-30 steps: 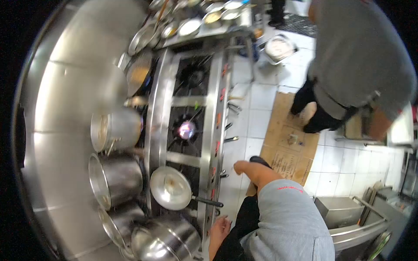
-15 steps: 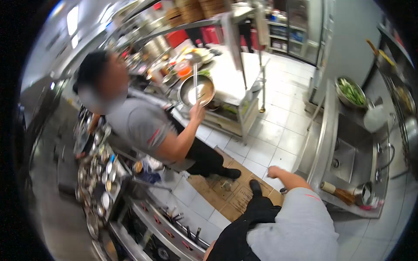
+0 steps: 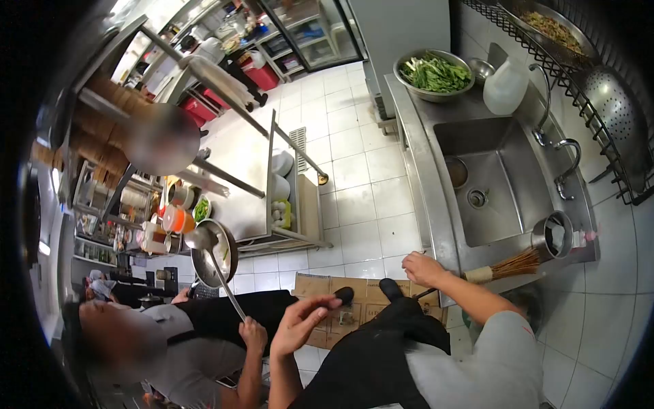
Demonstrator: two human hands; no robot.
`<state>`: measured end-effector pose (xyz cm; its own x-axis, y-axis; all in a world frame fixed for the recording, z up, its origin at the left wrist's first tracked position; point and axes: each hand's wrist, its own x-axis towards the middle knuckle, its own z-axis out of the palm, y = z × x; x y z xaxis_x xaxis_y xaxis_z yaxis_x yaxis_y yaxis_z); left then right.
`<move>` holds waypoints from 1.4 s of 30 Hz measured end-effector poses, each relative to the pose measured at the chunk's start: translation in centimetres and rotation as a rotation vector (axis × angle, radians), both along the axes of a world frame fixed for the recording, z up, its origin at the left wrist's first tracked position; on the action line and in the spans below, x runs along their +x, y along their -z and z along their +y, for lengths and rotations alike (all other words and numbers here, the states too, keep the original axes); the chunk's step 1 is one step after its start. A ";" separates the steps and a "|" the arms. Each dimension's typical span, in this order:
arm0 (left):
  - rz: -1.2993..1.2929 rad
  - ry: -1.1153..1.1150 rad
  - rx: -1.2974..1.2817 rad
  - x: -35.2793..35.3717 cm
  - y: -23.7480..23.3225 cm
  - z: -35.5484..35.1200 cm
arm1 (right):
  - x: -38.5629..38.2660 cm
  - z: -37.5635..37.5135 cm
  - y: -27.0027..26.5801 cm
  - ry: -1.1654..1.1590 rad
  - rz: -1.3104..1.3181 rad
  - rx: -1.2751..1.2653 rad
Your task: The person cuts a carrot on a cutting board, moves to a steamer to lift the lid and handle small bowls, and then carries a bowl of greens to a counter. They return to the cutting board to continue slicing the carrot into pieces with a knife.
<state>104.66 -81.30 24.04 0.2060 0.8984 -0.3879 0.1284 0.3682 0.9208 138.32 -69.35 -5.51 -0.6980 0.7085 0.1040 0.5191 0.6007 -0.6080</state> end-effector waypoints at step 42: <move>0.557 -1.293 0.782 -31.2 6.7 84.3 | -11.3 58.0 -8.4 0.580 0.389 -0.743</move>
